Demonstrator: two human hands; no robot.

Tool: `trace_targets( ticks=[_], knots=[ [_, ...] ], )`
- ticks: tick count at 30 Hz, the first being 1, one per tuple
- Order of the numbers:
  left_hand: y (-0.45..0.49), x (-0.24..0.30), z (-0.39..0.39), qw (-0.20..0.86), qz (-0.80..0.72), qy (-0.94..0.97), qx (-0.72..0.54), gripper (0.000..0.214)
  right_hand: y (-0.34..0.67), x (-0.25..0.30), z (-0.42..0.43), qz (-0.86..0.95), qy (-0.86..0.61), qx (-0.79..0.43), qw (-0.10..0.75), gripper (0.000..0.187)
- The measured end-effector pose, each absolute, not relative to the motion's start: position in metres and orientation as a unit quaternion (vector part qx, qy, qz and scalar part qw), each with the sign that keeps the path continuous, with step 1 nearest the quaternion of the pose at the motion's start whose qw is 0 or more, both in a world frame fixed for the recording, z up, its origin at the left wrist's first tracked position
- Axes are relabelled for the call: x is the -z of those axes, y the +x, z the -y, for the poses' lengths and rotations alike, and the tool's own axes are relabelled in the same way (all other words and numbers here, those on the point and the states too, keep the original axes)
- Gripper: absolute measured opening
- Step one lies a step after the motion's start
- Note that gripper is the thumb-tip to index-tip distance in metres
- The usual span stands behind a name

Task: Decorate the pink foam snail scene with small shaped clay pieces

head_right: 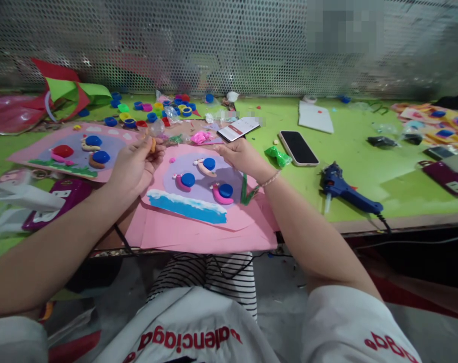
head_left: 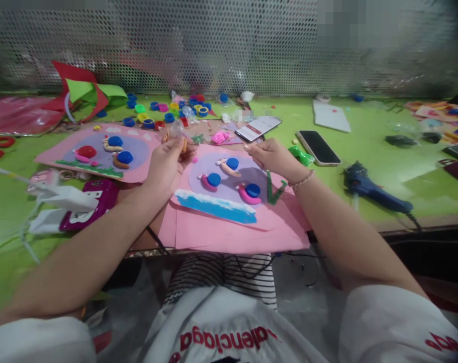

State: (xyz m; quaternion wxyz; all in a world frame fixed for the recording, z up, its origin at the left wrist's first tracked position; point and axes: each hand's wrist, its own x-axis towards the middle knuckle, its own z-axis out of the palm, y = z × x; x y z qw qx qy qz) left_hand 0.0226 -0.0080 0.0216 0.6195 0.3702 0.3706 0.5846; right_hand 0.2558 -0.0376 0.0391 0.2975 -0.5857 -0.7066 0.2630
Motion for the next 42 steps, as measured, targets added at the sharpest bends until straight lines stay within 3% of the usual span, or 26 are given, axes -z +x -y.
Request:
trace_targets(
  ticks=[10,18,26,32,36,39,42],
  knots=[
    [0.023,-0.019,0.007,0.647,-0.352,0.361,-0.571,0.02,0.256,-0.036,0.032,0.718,-0.573,-0.267,0.29,0.033],
    [0.024,-0.019,0.008,0.641,-0.364,0.355,-0.576,0.016,0.258,-0.028,0.027,0.675,-0.551,-0.33,0.364,0.004],
    [0.023,-0.019,0.008,0.648,-0.357,0.351,-0.574,0.017,0.259,-0.024,0.027,0.618,-0.536,-0.407,0.407,0.02],
    [0.024,-0.019,0.008,0.641,-0.358,0.359,-0.577,0.016,0.256,-0.031,0.03,0.642,-0.581,-0.353,0.355,0.011],
    [0.024,-0.019,0.008,0.642,-0.361,0.355,-0.575,0.019,0.255,-0.032,0.03,0.68,-0.593,-0.292,0.316,0.02],
    [0.024,-0.019,0.008,0.642,-0.364,0.346,-0.58,0.021,0.258,-0.031,0.029,0.684,-0.597,-0.274,0.319,0.024],
    [0.025,-0.02,0.009,0.642,-0.366,0.338,-0.583,0.022,0.259,-0.029,0.028,0.656,-0.592,-0.321,0.34,0.015]
  ],
)
